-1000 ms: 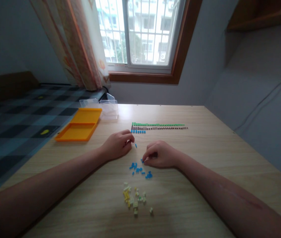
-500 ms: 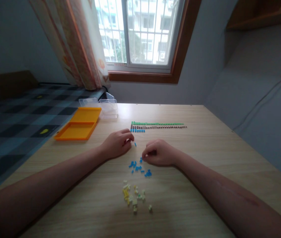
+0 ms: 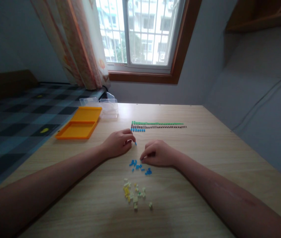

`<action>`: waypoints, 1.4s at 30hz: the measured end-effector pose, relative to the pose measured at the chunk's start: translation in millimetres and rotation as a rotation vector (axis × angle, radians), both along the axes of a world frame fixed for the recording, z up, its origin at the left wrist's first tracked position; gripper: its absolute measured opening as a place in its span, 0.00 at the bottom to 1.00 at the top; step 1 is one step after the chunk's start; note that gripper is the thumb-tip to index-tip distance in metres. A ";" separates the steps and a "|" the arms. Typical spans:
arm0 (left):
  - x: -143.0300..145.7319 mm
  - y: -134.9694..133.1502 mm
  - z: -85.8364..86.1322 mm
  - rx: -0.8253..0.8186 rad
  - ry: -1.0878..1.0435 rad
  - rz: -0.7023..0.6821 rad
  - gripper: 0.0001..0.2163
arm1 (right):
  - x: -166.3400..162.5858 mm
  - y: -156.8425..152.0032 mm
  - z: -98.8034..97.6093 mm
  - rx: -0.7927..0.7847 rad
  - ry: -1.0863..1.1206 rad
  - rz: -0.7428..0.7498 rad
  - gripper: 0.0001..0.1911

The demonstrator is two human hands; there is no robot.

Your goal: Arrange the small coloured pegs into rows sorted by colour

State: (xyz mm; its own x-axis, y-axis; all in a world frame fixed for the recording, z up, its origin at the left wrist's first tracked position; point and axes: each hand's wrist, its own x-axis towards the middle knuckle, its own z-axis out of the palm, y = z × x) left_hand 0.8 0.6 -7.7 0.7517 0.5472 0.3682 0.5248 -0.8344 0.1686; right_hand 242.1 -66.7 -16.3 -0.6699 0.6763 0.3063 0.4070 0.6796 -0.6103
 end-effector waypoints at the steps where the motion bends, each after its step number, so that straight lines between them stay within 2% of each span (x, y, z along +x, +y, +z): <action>1: 0.0 -0.1 0.2 -0.003 -0.002 -0.008 0.10 | 0.1 0.3 0.2 0.003 -0.005 -0.004 0.07; 10: -0.3 -1.2 0.9 -0.019 -0.020 -0.030 0.11 | 4.8 1.8 1.7 -0.116 0.076 0.001 0.08; 16: -0.3 -0.8 0.8 -0.035 -0.029 -0.037 0.11 | 5.1 3.1 6.1 -0.100 0.027 0.073 0.07; 23: -0.1 -0.5 1.2 -0.033 -0.004 -0.044 0.14 | 5.5 5.2 1.2 -0.092 0.010 0.071 0.08; 27: -0.3 0.9 0.3 -0.033 0.016 -0.052 0.15 | 10.2 8.0 -1.0 -0.153 0.051 0.071 0.13; 30: 0.5 0.6 1.4 -0.046 0.029 -0.069 0.15 | 14.6 11.6 -1.1 -0.202 0.163 -0.045 0.19; 33: 0.9 0.4 2.2 -0.048 0.042 -0.083 0.15 | 14.2 15.2 -2.1 -0.139 0.219 -0.207 0.20; 35: 0.5 1.0 1.8 -0.045 0.045 -0.090 0.16 | 10.7 16.4 -3.5 -0.047 0.174 -0.277 0.18; 39: -0.5 2.7 -0.1 -0.044 0.035 -0.085 0.15 | 2.9 16.1 -6.2 0.115 0.031 -0.311 0.14; 42: -0.6 3.0 -0.5 -0.052 0.022 -0.090 0.14 | 0.6 15.4 -7.1 0.171 0.000 -0.305 0.12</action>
State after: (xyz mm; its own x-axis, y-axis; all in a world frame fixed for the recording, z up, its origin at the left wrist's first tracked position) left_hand 0.2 3.7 -8.2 0.8063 0.4948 0.3241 0.4520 -0.8689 0.2019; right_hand 242.7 -51.3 -23.4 -0.4447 0.7842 0.4328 0.6071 0.6192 -0.4980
